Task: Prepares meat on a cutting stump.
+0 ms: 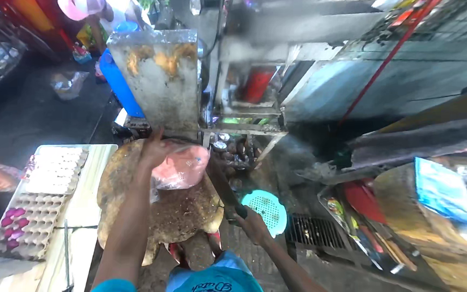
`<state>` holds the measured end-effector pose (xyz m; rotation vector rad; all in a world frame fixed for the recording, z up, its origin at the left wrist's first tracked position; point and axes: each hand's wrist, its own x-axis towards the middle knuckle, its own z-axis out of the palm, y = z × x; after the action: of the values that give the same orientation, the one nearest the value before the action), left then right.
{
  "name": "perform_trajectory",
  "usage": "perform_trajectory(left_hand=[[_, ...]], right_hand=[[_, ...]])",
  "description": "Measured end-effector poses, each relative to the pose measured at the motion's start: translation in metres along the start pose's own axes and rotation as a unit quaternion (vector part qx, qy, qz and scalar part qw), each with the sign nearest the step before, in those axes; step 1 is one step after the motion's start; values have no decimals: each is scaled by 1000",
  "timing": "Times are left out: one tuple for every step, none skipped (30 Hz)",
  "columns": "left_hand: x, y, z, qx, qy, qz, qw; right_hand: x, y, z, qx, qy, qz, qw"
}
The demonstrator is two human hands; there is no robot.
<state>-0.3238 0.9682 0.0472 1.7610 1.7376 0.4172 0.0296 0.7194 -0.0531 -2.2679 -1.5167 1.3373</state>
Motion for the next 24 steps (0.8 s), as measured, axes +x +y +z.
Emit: perform_trajectory(left_hand=[[16, 10, 18, 51, -24, 26, 998], [27, 12, 40, 113, -43, 35, 992], [34, 9, 59, 178, -35, 46, 982], [38, 7, 72, 220, -18, 55, 974], [38, 7, 80, 249, -2, 58, 967], [34, 8, 83, 268, 12, 59, 961], [26, 8, 86, 279, 27, 59, 958], [16, 7, 87, 286, 44, 57, 956], [2, 3, 88, 290, 67, 57, 953], [-14, -5, 91, 291, 99, 61, 950], [-31, -16, 93, 286, 128, 64, 947], [-49, -29, 94, 280, 147, 61, 947], [-68, -42, 93, 272, 161, 55, 947], [-88, -53, 90, 260, 165, 41, 951], [-109, -62, 86, 238, 162, 19, 958], [-129, -67, 79, 205, 147, -18, 968], [-146, -69, 72, 160, 134, -68, 976], [-161, -70, 67, 112, 132, -127, 977], [-174, -72, 67, 72, 141, -185, 970], [-184, -77, 69, 38, 151, -232, 960], [-192, -82, 74, 13, 161, -267, 950], [-198, -87, 79, -6, 167, -291, 942], [-204, -92, 84, -20, 172, -302, 937], [-210, -97, 88, -33, 182, -302, 935]], right_hand=[[0, 2, -2, 5, -3, 2, 1000], [-1, 2, -3, 12, -6, 8, 1000], [-3, 2, -4, 21, -8, 17, 1000], [-3, 2, -3, 27, -9, 28, 999], [-3, 4, -1, 29, -10, 38, 999], [-4, 7, 2, 31, -13, 48, 998], [-5, 11, 5, 31, -19, 53, 998], [-6, 13, 6, 30, -28, 53, 998], [-7, 15, 7, 27, -36, 49, 998], [-9, 19, 8, 24, -46, 45, 998], [-12, 22, 9, 21, -55, 40, 997], [-13, 27, 12, 18, -59, 35, 997], [-14, 32, 16, 17, -61, 32, 997], [-14, 36, 21, 14, -57, 29, 998], [-15, 38, 24, 15, -53, 27, 998], [-15, 37, 25, 21, -52, 25, 998], [-16, 34, 25, 25, -51, 23, 998], [-16, 33, 25, 23, -46, 23, 998], [-16, 31, 24, 19, -45, 28, 998], [-16, 29, 23, 14, -46, 33, 998], [-16, 29, 23, 4, -47, 38, 998], [-15, 29, 24, -4, -46, 42, 998], [-15, 29, 25, -14, -47, 46, 998], [-15, 28, 25, -23, -48, 51, 997]])
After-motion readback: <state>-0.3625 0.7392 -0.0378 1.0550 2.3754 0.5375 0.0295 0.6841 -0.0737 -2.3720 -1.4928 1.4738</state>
